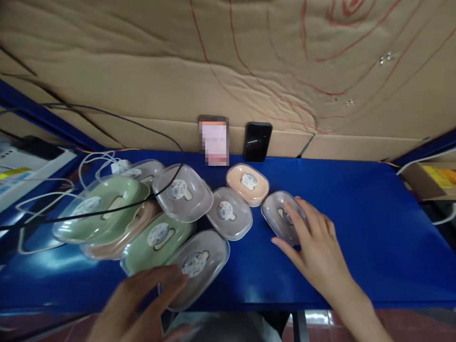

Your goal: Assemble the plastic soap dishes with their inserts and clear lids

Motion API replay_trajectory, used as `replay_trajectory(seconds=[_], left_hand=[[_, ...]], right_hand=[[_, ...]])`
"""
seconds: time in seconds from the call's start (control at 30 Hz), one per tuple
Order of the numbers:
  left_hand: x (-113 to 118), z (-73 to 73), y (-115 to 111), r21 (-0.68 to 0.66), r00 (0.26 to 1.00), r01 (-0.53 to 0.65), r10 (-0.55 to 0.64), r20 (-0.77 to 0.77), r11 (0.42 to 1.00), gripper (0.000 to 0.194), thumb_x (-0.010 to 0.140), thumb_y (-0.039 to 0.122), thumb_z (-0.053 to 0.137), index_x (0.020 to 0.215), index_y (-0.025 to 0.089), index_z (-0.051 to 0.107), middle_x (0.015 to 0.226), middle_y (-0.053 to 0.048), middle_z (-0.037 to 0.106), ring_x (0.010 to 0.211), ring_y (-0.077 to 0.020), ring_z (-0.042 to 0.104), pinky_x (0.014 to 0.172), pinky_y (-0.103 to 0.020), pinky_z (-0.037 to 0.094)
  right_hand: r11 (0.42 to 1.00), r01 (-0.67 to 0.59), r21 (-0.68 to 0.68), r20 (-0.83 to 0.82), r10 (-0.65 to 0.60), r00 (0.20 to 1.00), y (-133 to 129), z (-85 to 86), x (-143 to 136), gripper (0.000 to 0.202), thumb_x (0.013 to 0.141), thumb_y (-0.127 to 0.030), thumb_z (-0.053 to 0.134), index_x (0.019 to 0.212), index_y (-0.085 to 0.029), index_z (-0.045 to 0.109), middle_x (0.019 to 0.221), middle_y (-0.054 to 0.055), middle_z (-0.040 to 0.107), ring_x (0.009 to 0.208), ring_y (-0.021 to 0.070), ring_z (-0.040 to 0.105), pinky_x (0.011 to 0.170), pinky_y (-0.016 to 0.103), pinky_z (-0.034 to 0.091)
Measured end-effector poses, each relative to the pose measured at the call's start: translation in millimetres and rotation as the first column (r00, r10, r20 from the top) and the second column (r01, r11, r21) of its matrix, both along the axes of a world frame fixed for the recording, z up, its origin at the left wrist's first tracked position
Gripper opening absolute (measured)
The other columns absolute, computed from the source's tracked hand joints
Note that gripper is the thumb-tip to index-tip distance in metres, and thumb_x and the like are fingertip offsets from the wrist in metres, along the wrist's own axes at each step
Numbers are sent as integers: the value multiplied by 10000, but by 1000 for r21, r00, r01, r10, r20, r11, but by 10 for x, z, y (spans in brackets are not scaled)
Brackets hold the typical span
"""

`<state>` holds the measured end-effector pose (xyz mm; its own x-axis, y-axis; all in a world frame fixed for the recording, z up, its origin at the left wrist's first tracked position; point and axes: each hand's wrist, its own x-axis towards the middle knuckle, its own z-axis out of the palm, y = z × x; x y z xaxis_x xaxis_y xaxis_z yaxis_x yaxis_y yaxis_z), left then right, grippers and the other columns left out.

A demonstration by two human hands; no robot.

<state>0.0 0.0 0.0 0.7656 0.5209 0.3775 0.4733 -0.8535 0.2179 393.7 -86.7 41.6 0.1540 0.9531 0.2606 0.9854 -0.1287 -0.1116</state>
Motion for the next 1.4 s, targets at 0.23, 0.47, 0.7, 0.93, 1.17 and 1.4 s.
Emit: replay_trajectory(seconds=[0.23,0.47,0.7,0.93,1.17,1.4], left_hand=[[540,-14,-71,-35,991,-41,45,128,999,353,966,322,789,1311,295,716,1309,-55,757,1234,-273,668,1180,-462,435],[658,44,137,1,947,320,-320,3,947,340,992,239,747,1325,290,701,1434,-49,698,1369,-255,613,1265,-476,404],[856,279,621,100,916,400,-395,-65,911,378,1077,466,635,1394,262,675,1463,-88,686,1334,-268,657,1273,-521,409],[715,623,1216,178,982,-31,64,-179,983,499,1026,214,635,1521,276,616,1587,-157,597,1468,-407,577,1210,-645,463],[860,610,1395,172,961,-137,173,-216,976,460,1075,299,557,1529,233,585,1569,-186,585,1416,-407,595,1155,-606,480],[1072,704,1552,272,908,-206,287,-306,940,474,1104,494,529,1409,152,655,1272,-211,672,1166,-397,663,956,-542,535]], right_hand=[[996,-51,-69,23,52,998,-16,-389,497,597,1119,-438,489,1698,-392,352,1724,107,453,1565,417,461,1184,702,430],[989,-145,22,29,145,989,283,-132,442,604,1116,-286,456,1707,-354,356,1719,128,454,1560,406,469,1196,697,421],[875,-483,11,-128,480,868,800,-60,-396,472,1119,-454,531,1549,-265,570,1594,102,611,1497,297,549,1226,552,450],[932,-359,40,-227,359,905,808,-209,-347,560,973,-705,669,1261,-225,669,1420,158,690,1356,380,632,1089,602,530],[944,-329,-6,-298,312,902,828,-154,-293,491,1020,-490,716,1442,-273,590,1434,122,647,1369,319,621,1118,540,569],[919,-393,-28,-225,377,898,740,-143,-185,483,1080,-433,630,1535,-286,566,1512,108,641,1484,322,567,1188,577,543]])
